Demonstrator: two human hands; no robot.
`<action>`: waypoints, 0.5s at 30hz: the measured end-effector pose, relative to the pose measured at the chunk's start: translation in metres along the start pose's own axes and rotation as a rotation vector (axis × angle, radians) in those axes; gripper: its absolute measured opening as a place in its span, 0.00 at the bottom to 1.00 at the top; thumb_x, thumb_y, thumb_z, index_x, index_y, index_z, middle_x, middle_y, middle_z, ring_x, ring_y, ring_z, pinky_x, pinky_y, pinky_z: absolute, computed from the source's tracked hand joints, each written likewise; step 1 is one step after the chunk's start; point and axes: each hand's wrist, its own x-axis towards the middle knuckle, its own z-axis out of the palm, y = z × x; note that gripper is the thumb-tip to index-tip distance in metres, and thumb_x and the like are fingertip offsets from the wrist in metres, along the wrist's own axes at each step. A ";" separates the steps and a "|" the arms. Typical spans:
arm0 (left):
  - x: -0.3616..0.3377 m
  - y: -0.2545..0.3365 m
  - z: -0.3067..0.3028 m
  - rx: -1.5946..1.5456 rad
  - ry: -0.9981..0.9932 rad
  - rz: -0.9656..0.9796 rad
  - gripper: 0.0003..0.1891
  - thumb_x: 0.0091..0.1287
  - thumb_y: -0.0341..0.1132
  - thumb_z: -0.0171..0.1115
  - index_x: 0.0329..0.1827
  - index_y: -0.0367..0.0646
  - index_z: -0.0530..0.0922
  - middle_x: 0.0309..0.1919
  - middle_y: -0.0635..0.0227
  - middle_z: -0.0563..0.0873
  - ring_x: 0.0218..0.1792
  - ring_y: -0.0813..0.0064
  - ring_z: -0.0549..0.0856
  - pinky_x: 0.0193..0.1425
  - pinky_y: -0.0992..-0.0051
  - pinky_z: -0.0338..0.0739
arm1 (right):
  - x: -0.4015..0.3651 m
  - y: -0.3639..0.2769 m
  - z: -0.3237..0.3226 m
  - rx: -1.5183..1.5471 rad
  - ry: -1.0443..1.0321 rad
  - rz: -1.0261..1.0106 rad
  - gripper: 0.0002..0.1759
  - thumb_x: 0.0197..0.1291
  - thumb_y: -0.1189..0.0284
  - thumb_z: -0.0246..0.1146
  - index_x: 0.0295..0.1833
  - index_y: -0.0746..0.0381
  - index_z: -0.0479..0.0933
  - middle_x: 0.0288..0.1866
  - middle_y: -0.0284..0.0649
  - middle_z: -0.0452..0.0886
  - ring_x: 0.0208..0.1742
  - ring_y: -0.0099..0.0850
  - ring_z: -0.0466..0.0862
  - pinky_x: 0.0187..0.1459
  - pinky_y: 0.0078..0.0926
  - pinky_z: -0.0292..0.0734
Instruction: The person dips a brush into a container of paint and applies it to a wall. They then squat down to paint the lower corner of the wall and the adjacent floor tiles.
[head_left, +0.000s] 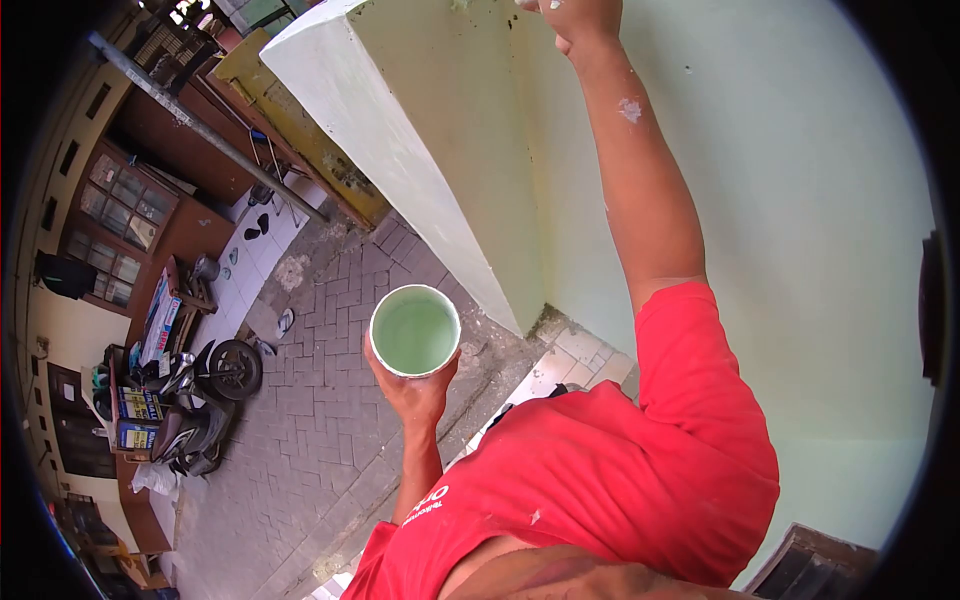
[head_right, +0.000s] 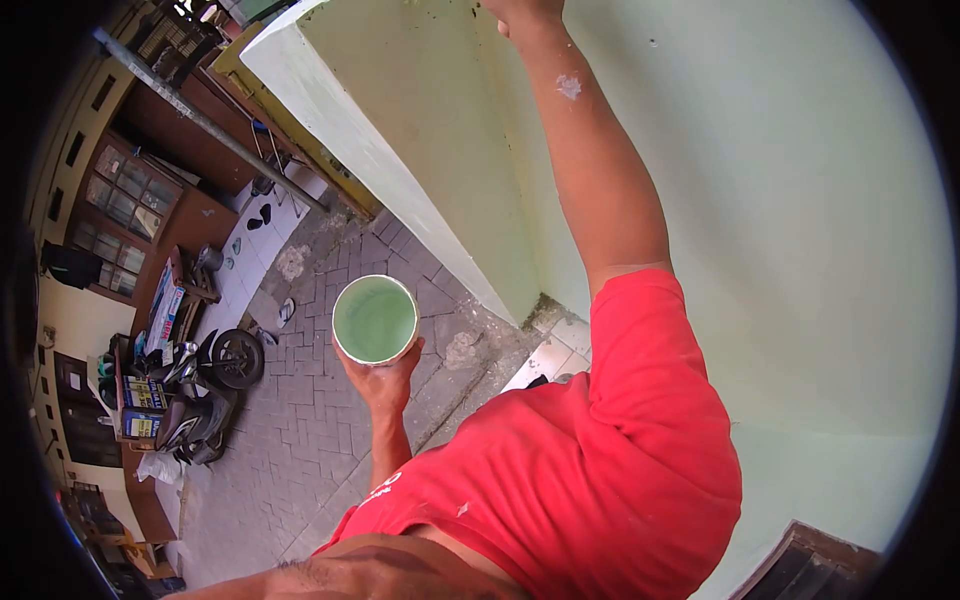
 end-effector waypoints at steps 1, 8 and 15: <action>0.000 0.000 0.000 0.000 -0.001 0.005 0.55 0.38 0.29 0.87 0.73 0.40 0.63 0.60 0.61 0.78 0.60 0.66 0.80 0.69 0.64 0.73 | 0.000 -0.006 0.004 0.192 0.006 -0.028 0.09 0.68 0.73 0.65 0.38 0.69 0.83 0.31 0.43 0.88 0.26 0.28 0.87 0.27 0.21 0.82; 0.002 -0.006 -0.006 0.008 -0.054 0.015 0.57 0.42 0.31 0.87 0.77 0.43 0.60 0.64 0.61 0.77 0.62 0.65 0.80 0.68 0.64 0.75 | -0.133 0.111 0.000 0.635 0.127 0.254 0.09 0.67 0.76 0.67 0.47 0.68 0.76 0.37 0.48 0.87 0.34 0.38 0.91 0.35 0.29 0.87; 0.012 -0.009 -0.023 0.055 -0.081 0.064 0.57 0.42 0.31 0.87 0.77 0.43 0.60 0.64 0.60 0.77 0.62 0.65 0.81 0.67 0.64 0.76 | -0.254 0.263 -0.093 0.004 0.233 0.617 0.08 0.63 0.72 0.69 0.39 0.67 0.80 0.33 0.45 0.88 0.30 0.34 0.90 0.32 0.31 0.85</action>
